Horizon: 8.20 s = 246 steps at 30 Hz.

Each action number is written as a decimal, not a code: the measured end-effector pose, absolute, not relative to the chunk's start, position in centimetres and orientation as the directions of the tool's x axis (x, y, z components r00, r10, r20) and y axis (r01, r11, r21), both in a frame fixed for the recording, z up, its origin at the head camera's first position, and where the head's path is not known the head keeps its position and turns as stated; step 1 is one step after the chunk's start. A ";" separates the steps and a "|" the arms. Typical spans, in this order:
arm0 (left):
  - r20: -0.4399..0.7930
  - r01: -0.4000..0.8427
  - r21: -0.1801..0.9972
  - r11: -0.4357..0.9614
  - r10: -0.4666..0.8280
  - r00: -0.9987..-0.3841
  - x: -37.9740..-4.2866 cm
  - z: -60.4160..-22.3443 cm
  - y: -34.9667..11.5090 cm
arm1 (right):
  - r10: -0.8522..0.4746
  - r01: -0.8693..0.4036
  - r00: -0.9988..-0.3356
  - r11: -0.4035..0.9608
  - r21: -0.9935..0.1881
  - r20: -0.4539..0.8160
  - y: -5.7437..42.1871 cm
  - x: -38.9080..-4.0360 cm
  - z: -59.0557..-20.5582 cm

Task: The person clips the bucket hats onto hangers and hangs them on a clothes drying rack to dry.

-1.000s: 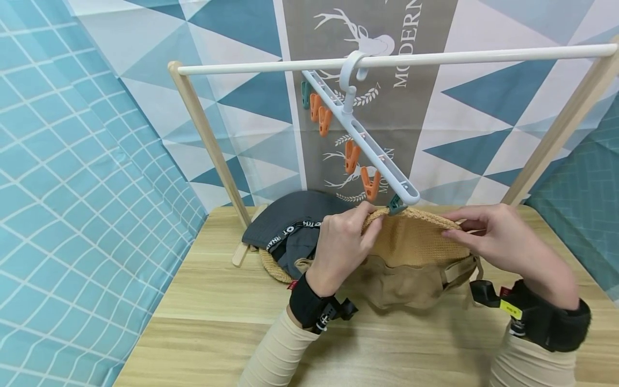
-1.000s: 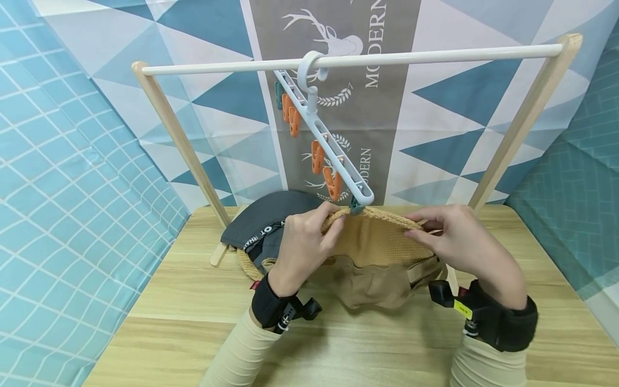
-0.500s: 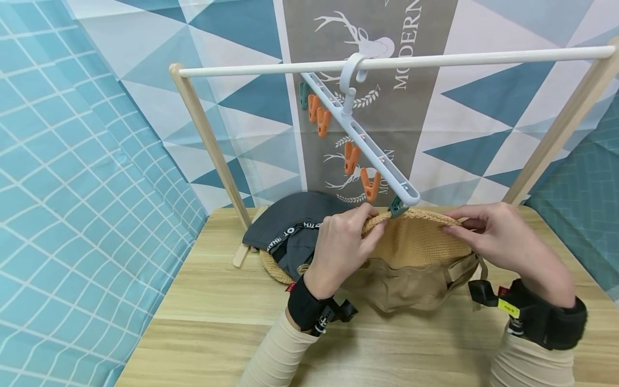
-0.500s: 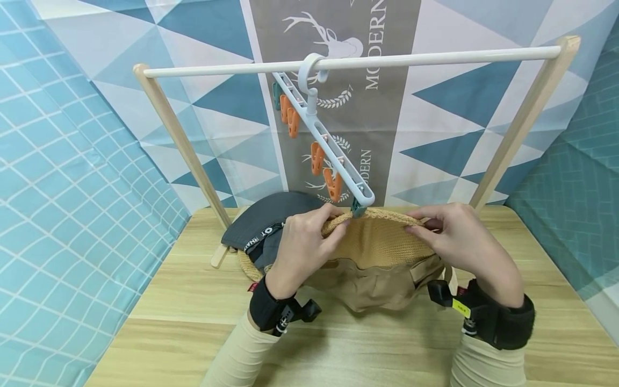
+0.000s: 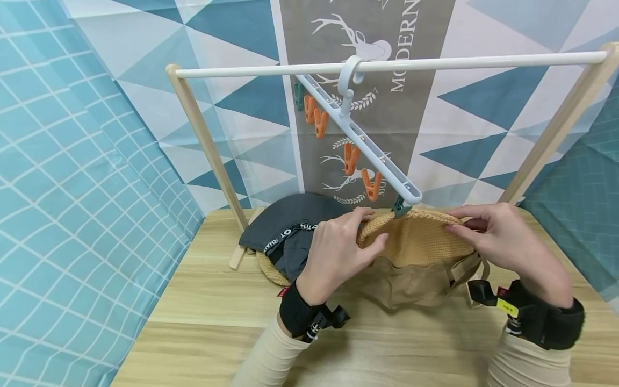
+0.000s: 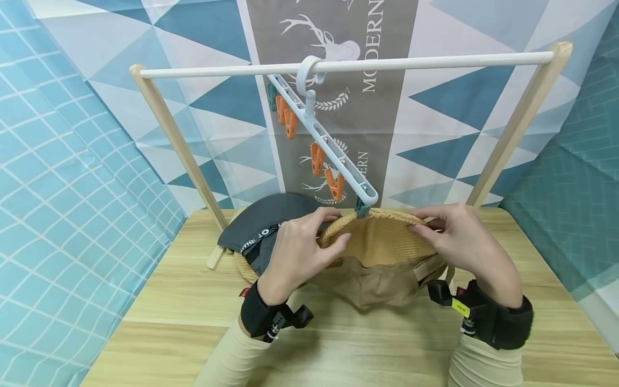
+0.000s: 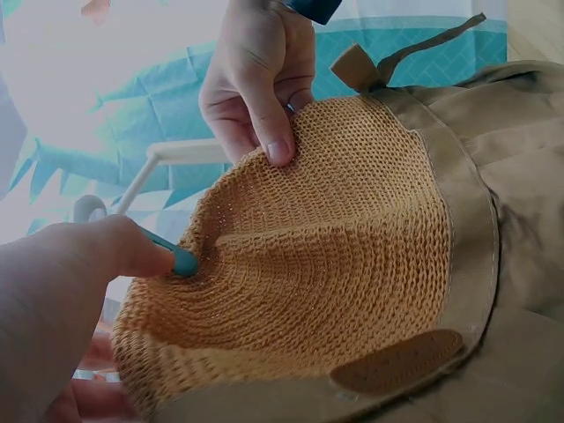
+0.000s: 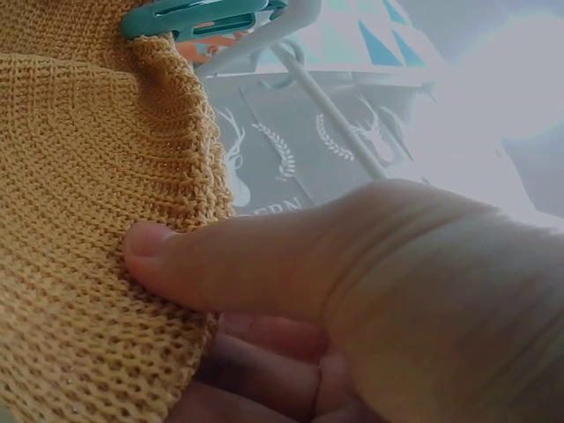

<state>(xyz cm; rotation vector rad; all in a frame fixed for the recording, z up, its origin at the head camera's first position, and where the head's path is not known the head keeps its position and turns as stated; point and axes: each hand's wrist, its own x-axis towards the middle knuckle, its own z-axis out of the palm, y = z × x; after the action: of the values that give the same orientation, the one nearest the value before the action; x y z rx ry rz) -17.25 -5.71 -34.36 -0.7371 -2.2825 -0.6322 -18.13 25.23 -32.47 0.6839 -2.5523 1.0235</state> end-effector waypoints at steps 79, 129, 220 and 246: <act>0.410 0.568 0.139 0.811 0.475 -0.779 -16.1 -34.6 -7.2 | 0.167 -0.638 -0.693 0.311 -0.704 0.701 15.9 -17.9 -31.4; 0.439 0.654 0.240 0.718 0.520 -0.732 -16.0 -34.7 -6.8 | 0.059 -0.561 -0.821 0.098 -0.822 0.567 16.8 -25.2 -27.3; 0.552 0.769 0.225 0.599 0.572 -0.607 -24.2 -39.5 -9.4 | 0.387 -0.492 -0.847 -0.314 -0.812 0.364 23.1 -27.3 -30.2; 0.465 0.470 0.382 0.796 0.275 -0.842 -26.8 -44.9 -23.6 | 0.387 -0.540 -0.826 -0.333 -0.773 0.410 23.5 -27.1 -30.6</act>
<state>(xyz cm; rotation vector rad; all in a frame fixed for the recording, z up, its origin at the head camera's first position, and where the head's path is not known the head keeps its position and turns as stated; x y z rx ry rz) -26.81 -23.65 -44.85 -0.5625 -2.5952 -0.6958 -27.08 23.48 -30.62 0.2038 -1.3437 2.1739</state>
